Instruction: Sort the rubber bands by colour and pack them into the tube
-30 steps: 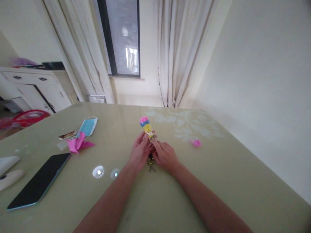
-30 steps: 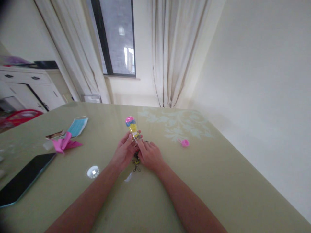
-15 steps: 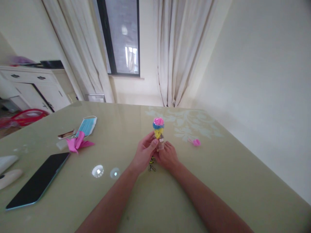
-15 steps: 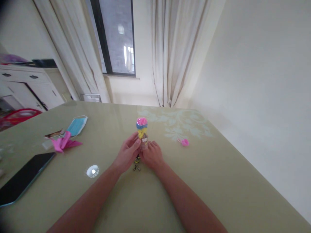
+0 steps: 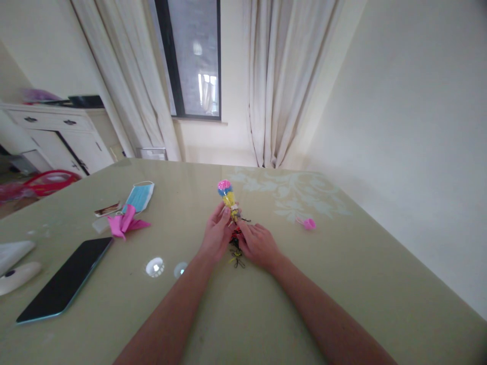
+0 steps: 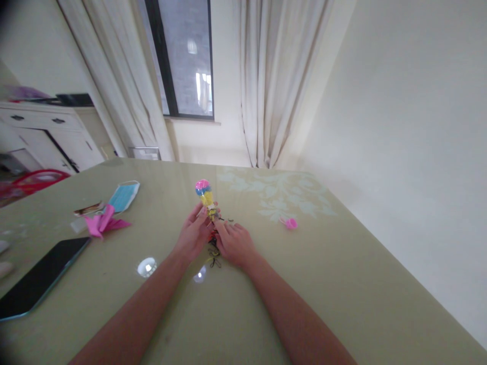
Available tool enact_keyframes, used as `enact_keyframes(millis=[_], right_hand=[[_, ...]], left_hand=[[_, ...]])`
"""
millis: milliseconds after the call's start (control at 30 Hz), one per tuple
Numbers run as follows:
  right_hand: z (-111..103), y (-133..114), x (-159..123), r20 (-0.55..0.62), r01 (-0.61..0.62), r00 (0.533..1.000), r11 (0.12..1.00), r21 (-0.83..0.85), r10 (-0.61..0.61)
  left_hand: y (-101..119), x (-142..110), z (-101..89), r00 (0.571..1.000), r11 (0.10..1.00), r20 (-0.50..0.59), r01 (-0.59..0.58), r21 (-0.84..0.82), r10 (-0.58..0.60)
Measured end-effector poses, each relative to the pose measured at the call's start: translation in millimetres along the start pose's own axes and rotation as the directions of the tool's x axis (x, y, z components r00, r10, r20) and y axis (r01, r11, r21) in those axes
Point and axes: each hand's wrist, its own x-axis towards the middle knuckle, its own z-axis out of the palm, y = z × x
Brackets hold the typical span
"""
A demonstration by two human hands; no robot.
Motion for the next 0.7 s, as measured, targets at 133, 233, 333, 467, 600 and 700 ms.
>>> enact_keyframes(millis=[133,233,333,467,600,700], right_hand=[[-3,1,-1,-0.117,0.035,0.992,0.999,-0.017,-0.037],[-6,2,-2,-0.207,0.063,0.976,0.998,-0.01,-0.064],[-8,3,-2,-0.237,0.087,0.968,0.996,-0.007,-0.086],[-9,2,0,-0.224,0.1,0.969,0.995,-0.021,-0.102],[-10,2,-1,-0.226,0.117,0.966,0.992,-0.054,-0.126],[-10,3,-1,-0.225,0.097,0.968,0.994,-0.055,-0.108]], left_hand=[[-2,2,-3.0,0.999,0.999,-0.022,-0.037,0.017,0.038],[-2,4,-4.3,0.996,0.997,-0.041,-0.073,0.036,0.075],[-1,4,-2.8,0.996,0.996,-0.033,-0.08,0.037,0.082],[0,-1,2.0,0.999,0.998,-0.022,-0.047,0.043,0.048],[1,-4,5.5,0.999,0.998,-0.001,-0.043,0.052,0.044],[1,-4,5.9,0.998,0.998,0.009,-0.057,0.042,0.056]])
